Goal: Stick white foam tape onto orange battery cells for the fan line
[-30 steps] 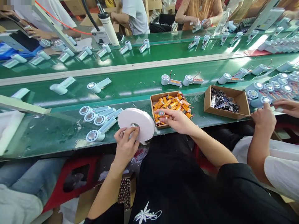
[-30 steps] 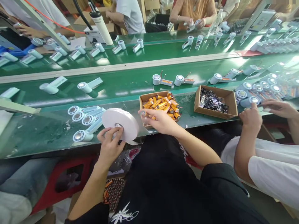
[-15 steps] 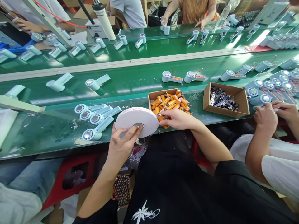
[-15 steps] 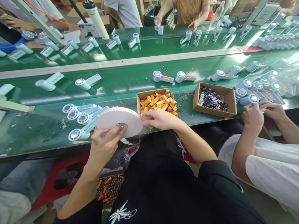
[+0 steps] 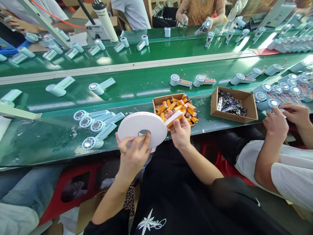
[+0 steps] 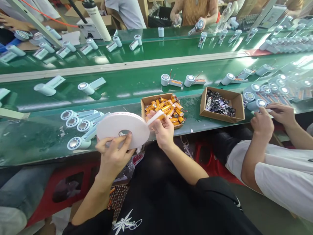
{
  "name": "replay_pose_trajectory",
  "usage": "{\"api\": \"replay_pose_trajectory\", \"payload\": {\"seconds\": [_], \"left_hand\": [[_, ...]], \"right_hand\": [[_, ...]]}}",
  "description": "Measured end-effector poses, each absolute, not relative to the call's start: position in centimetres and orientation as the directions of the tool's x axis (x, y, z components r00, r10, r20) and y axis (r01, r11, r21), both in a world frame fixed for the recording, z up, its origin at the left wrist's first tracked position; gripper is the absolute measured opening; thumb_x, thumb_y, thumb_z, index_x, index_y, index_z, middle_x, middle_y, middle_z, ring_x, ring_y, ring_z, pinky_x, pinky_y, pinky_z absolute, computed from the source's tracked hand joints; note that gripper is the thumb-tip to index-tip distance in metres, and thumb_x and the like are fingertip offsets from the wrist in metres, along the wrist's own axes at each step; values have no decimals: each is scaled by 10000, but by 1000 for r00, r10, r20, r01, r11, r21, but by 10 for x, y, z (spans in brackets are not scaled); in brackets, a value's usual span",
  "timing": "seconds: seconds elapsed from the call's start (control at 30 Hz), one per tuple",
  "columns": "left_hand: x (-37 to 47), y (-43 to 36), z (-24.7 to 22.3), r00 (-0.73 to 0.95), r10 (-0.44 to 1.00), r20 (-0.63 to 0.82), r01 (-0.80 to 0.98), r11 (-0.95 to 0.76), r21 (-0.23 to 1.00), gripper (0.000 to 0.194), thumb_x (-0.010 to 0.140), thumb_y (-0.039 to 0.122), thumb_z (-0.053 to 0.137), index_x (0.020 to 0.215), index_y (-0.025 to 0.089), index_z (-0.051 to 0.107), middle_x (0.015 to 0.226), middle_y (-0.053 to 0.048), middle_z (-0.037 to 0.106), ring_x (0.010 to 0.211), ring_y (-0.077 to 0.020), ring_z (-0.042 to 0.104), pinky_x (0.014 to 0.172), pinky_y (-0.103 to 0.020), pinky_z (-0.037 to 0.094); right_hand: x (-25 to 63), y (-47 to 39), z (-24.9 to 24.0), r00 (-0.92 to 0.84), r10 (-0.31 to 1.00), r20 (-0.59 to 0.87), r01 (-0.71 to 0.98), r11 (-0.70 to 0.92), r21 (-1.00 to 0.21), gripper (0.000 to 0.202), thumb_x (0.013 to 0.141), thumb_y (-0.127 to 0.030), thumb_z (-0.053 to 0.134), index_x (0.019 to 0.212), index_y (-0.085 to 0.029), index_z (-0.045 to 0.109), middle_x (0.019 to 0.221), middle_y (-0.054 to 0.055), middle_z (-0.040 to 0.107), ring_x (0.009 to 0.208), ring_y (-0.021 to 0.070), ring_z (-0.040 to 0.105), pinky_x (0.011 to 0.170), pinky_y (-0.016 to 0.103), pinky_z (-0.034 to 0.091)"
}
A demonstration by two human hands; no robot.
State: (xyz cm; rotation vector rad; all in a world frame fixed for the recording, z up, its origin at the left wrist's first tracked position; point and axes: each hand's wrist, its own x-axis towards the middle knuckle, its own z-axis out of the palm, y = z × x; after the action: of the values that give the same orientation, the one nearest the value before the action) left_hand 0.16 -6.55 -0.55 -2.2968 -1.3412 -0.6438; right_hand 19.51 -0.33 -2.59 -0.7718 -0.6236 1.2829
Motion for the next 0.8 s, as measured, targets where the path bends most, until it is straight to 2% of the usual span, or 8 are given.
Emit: {"api": "replay_pose_trajectory", "payload": {"seconds": [0.07,0.2,0.37,0.5,0.6,0.67,0.73,0.8], "left_hand": [[15,-71,-12,399,692,601,876,-481,-28,674,868,293,825,1488,148,605,1047,-134,703,1064,-334,496,982,-519,461],[26,-90,-21,352,736,578,833,-528,165,597,848,232,833,1409,139,652,998,-125,683,1026,-305,528,946,-464,469],[-7,-87,-22,426,776,465,798,-565,211,587,841,176,799,1409,162,655,1076,-121,693,1091,-305,519,1016,-468,479],[-13,-38,-8,384,828,409,808,-516,286,742,827,331,852,1503,182,585,1248,-149,659,1243,-357,474,1128,-548,443],[6,8,0,528,780,335,701,-623,347,892,802,520,873,1565,226,518,1491,-136,586,1414,-379,398,1234,-567,368],[5,24,0,544,758,361,654,-652,383,828,833,576,832,1536,246,546,1567,-107,550,1482,-360,377,1264,-545,351],[-19,24,-7,382,824,418,726,-548,416,620,926,550,744,1450,244,617,1505,-93,612,1426,-309,484,1234,-501,410],[-64,9,-21,128,878,462,862,-329,386,408,1002,482,659,1310,217,697,1335,-92,709,1265,-273,612,1161,-483,482]], "right_hand": [[188,-9,-28,277,959,-60,-648,141,-749,556,775,-645,846,1149,-279,657,1222,69,782,1137,247,756,994,429,631],[220,6,-14,133,991,12,-569,86,-818,553,729,-607,897,1086,-233,697,1138,98,799,1134,286,761,923,436,673],[273,35,7,482,854,197,-394,412,-821,387,890,-594,745,1127,-295,684,1287,24,738,1239,197,712,917,320,658],[274,29,3,455,857,243,-312,409,-858,434,842,-589,796,1157,-310,689,1341,30,718,1204,217,727,989,402,632],[279,19,-6,496,830,255,-259,422,-869,481,829,-620,794,1181,-304,708,1298,55,736,1047,211,768,929,413,647],[297,9,-14,528,819,225,-245,400,-883,503,792,-610,828,1172,-293,738,1245,78,757,930,203,776,873,405,655],[327,-7,-27,576,799,175,-196,343,-919,540,693,-616,892,1108,-288,781,1155,100,781,851,218,772,832,426,654],[363,-31,-42,642,757,117,-106,239,-965,591,555,-665,934,1006,-304,810,1057,119,788,835,275,769,818,511,642]]}}
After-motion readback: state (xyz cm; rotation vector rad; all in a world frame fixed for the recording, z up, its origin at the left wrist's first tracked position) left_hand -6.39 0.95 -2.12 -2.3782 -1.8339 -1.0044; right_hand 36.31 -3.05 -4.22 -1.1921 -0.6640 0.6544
